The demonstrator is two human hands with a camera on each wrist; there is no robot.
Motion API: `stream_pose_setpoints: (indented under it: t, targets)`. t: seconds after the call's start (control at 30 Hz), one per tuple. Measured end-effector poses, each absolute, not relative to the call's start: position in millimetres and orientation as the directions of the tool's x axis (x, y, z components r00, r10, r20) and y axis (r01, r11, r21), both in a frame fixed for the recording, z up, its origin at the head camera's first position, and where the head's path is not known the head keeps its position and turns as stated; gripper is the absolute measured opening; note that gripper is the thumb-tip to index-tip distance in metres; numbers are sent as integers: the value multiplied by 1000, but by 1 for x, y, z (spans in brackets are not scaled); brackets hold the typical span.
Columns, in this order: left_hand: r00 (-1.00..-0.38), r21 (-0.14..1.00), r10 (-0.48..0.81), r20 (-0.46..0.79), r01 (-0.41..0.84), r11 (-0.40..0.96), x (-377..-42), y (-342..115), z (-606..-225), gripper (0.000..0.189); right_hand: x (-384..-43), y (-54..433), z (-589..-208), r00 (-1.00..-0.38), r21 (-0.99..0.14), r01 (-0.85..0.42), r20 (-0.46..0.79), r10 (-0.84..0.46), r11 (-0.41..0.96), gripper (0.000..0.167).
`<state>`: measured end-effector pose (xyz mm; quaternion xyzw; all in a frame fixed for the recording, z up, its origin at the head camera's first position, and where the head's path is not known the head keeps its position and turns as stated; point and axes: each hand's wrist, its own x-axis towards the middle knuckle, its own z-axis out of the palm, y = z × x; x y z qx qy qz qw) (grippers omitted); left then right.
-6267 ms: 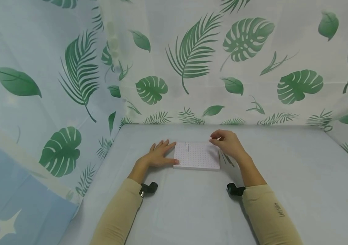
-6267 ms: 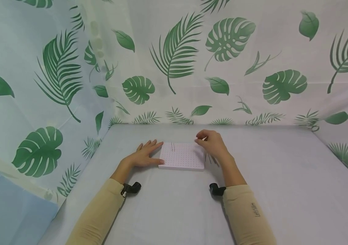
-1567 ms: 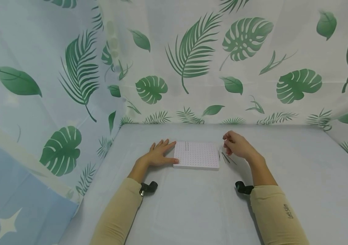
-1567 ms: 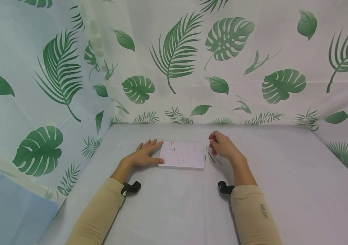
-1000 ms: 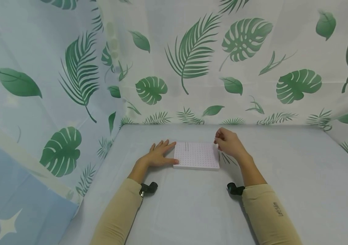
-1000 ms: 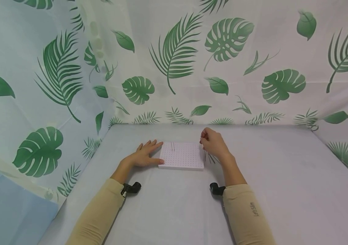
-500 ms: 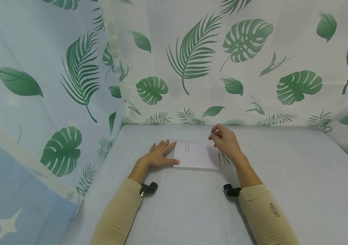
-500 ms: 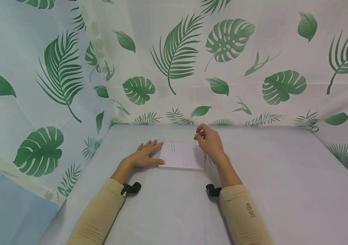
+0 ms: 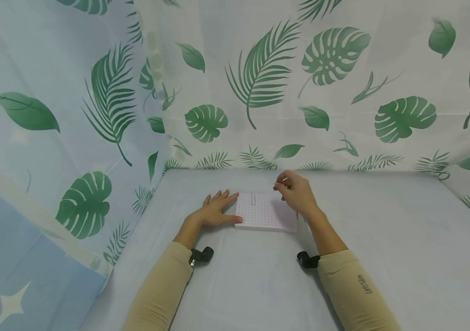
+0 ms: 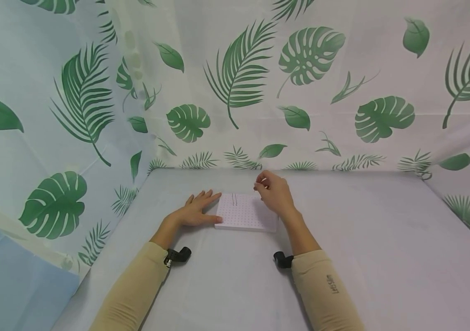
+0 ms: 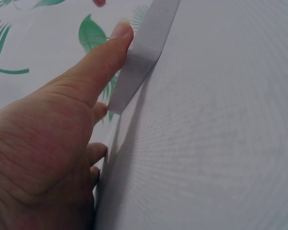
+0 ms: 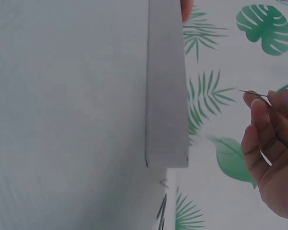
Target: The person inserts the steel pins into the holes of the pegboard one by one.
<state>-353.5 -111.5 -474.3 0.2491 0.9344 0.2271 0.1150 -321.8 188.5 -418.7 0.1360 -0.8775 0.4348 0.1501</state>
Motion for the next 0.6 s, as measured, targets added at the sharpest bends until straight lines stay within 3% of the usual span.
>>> stream_pose_setpoints:
  t: [0.6]
  targets:
    - [-842,480,530,-100,426,767,-353,-113,-471,101,-330,164,-436,-914,-708,-403,341,-220,580,5]
